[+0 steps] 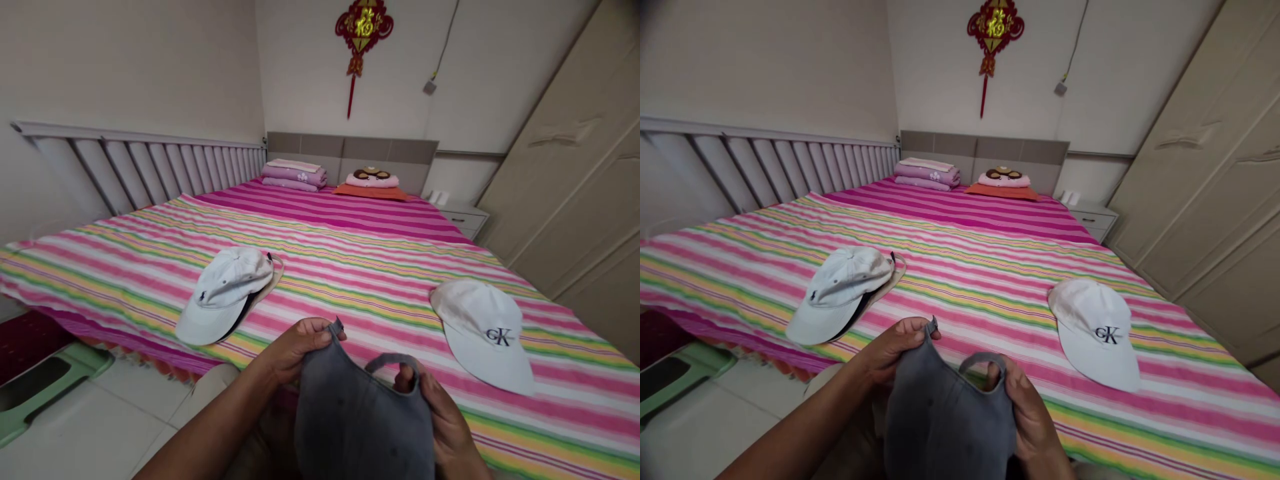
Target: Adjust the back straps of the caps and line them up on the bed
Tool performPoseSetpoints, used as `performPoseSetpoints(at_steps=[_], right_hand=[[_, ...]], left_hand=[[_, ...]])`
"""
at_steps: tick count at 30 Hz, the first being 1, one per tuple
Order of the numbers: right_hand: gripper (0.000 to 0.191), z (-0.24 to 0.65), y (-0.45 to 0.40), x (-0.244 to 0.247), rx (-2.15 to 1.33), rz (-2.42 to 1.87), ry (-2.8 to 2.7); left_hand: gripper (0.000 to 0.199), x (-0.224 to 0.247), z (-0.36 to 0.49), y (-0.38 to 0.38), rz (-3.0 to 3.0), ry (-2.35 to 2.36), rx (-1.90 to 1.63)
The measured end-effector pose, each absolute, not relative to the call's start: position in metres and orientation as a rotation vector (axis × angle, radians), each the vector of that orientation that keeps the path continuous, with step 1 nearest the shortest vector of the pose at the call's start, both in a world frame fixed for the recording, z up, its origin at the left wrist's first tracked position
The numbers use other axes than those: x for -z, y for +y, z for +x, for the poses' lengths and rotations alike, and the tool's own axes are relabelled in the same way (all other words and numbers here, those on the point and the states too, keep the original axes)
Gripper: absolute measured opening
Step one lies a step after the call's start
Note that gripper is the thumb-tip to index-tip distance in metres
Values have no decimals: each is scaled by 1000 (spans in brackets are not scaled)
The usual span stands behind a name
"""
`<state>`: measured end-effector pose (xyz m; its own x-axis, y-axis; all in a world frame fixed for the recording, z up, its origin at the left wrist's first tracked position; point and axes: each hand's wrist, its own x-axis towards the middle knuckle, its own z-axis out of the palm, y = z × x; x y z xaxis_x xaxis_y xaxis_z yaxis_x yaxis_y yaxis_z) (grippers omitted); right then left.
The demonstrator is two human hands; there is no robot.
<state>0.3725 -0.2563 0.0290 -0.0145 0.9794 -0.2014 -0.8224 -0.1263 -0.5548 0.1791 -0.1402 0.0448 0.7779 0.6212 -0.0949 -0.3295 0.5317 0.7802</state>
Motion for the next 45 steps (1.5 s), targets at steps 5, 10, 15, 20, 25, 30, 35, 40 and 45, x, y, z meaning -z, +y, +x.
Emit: performPoseSetpoints(at_steps=[5, 10, 15, 20, 25, 30, 35, 40, 45], right_hand=[[16, 366, -255, -47, -1612, -537, -639], [24, 363, -251, -57, -1529, -550, -731], [12, 364, -250, -68, -1461, -573, -701], [19, 362, -252, -64, -1453, -571, -753], [16, 366, -250, -70, -1408, -622, -755], [14, 368, -245, -80, -1339, -650, -734], [17, 357, -235, -77, -1463, -833, -857], [22, 348, -229, -71, -1527, -875, -875], [28, 342, -227, -61, -1536, -887, -846]], left_hand=[[15, -55, 181, -143, 889, 357, -642], [16, -64, 186, -144, 948, 336, -643], [15, -69, 181, -142, 958, 311, -693], [16, -69, 174, -143, 964, 287, -630], [18, -67, 175, -145, 957, 345, -602], [15, -63, 183, -148, 927, 257, -632], [16, -61, 196, -156, 892, 220, -585], [18, -56, 201, -158, 834, 250, -606], [20, -47, 204, -156, 776, 256, -598]])
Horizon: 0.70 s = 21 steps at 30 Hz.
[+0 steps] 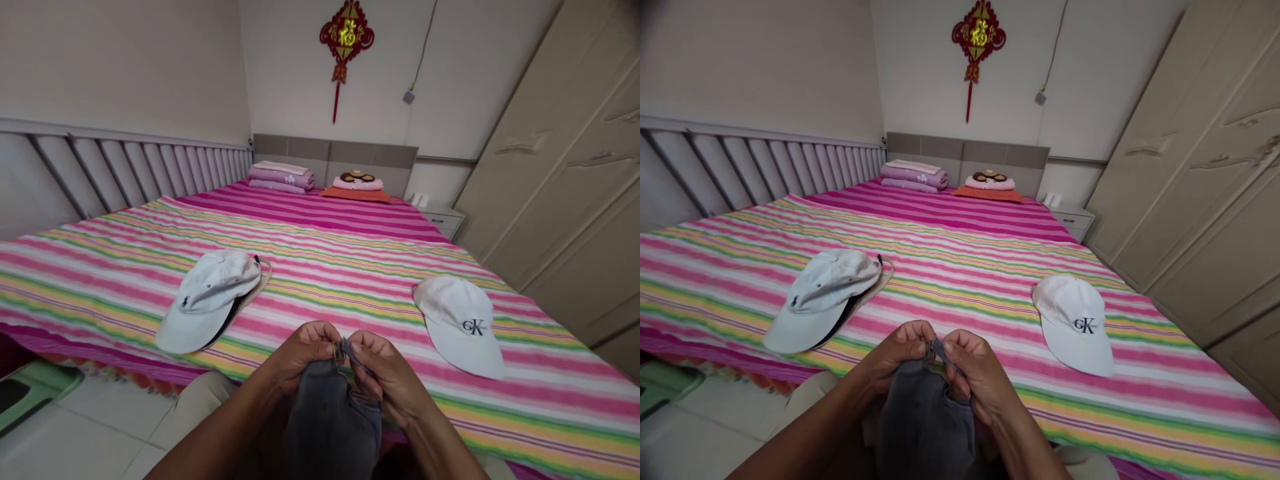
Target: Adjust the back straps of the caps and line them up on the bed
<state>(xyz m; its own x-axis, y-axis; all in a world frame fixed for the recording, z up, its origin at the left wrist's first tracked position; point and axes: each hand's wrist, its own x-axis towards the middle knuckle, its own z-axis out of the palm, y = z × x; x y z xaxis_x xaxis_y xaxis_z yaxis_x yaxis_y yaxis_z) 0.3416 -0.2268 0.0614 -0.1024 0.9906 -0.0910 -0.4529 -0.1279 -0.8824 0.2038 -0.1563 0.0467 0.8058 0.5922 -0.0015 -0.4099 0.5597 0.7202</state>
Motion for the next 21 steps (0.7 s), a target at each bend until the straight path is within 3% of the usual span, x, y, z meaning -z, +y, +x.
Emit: performPoseSetpoints(at_steps=[21], right_hand=[[27, 343, -223, -49, -1512, -928, -869]], left_hand=[[18, -24, 211, -150, 689, 242, -584]])
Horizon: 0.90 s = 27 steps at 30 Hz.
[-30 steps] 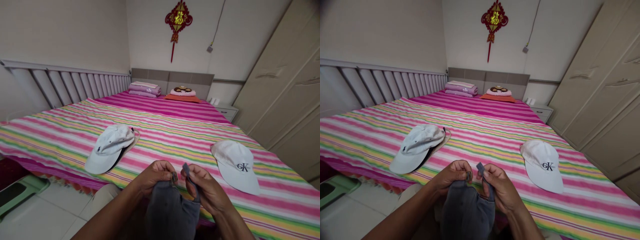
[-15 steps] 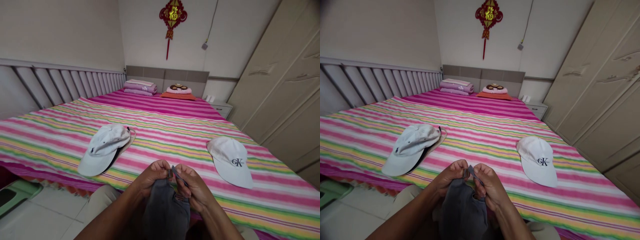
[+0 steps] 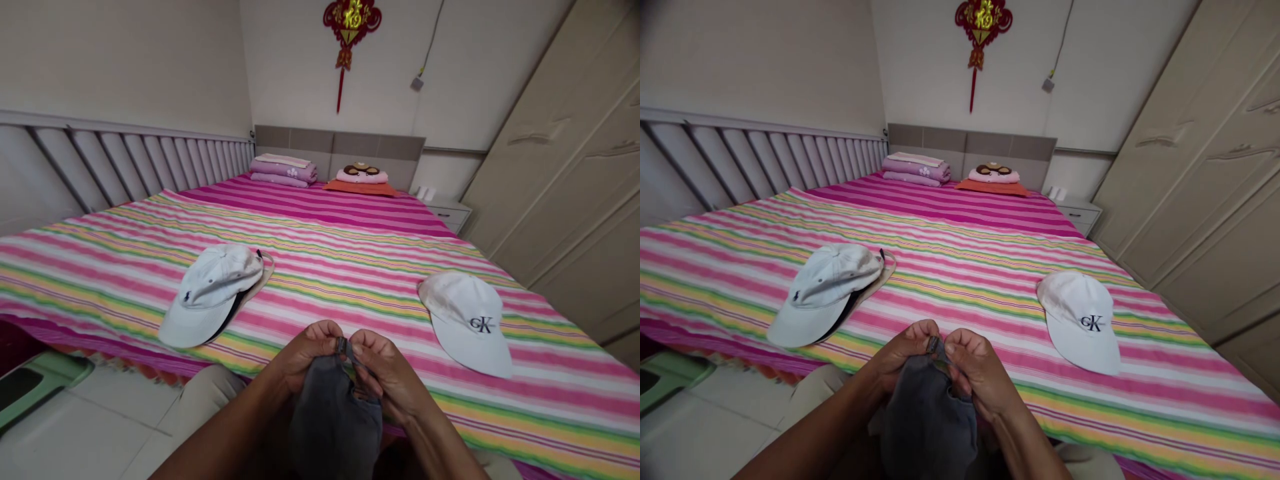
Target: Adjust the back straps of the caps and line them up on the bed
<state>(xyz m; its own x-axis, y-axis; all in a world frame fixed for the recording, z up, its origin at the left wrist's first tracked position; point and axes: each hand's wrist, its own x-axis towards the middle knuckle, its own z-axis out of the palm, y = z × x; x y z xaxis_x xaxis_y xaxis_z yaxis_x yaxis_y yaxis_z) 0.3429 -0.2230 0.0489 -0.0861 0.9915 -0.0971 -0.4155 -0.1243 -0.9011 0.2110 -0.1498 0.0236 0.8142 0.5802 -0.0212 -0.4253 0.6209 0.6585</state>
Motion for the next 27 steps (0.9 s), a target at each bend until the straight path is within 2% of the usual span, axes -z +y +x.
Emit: performPoseSetpoints(at_steps=[12, 27], right_hand=[[18, 345, -222, -46, -1474, -1003, -859], [24, 341, -225, -51, -1424, -1008, -898]], left_hand=[[24, -18, 207, -147, 678, 293, -580], [21, -14, 199, -148, 747, 231, -435]])
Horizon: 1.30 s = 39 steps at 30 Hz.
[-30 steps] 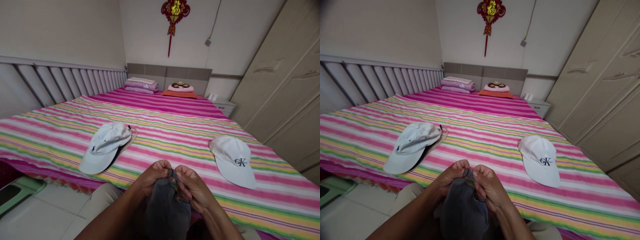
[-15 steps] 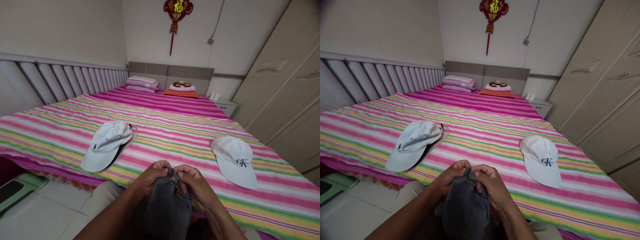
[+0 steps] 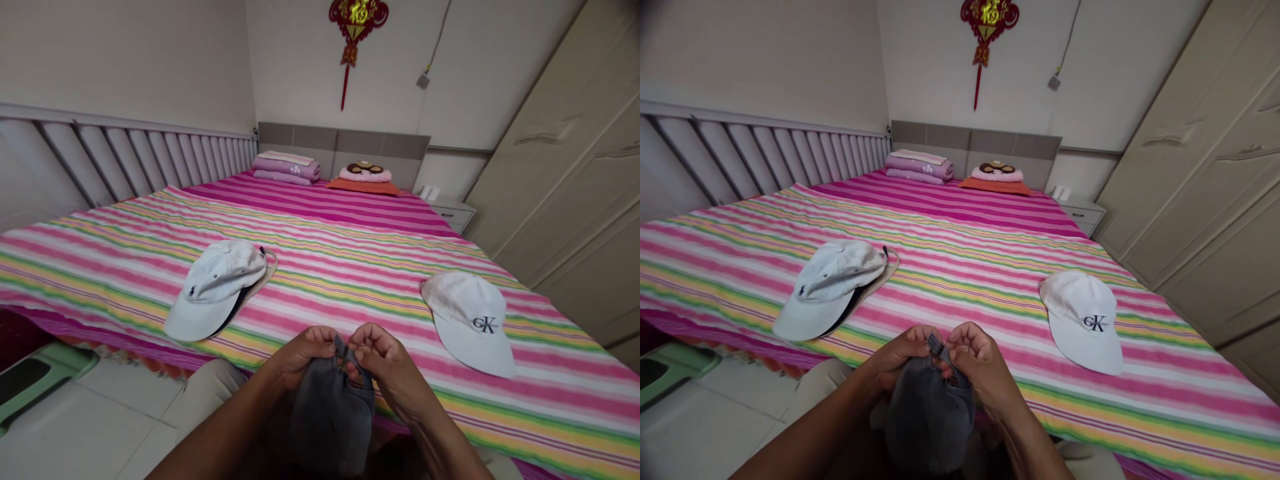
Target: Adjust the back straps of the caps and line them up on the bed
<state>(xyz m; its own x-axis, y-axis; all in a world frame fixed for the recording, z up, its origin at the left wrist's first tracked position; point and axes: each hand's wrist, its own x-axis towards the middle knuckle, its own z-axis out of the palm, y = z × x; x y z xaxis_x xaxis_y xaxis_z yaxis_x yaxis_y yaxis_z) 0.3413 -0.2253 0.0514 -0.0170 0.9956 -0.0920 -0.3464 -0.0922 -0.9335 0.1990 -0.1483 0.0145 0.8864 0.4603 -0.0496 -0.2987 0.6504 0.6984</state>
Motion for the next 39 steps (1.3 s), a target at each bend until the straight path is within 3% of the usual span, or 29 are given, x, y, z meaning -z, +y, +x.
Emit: performPoseSetpoints(at_steps=[10, 15, 39], right_hand=[[30, 337, -224, -49, -1288, -1079, -993], [22, 337, -225, -48, -1343, -1124, -1092], [19, 334, -221, -28, -1424, -1041, -963]], left_hand=[[15, -12, 198, -152, 707, 255, -413], [16, -9, 196, -152, 689, 267, -492], [21, -3, 199, -153, 659, 237, -499]])
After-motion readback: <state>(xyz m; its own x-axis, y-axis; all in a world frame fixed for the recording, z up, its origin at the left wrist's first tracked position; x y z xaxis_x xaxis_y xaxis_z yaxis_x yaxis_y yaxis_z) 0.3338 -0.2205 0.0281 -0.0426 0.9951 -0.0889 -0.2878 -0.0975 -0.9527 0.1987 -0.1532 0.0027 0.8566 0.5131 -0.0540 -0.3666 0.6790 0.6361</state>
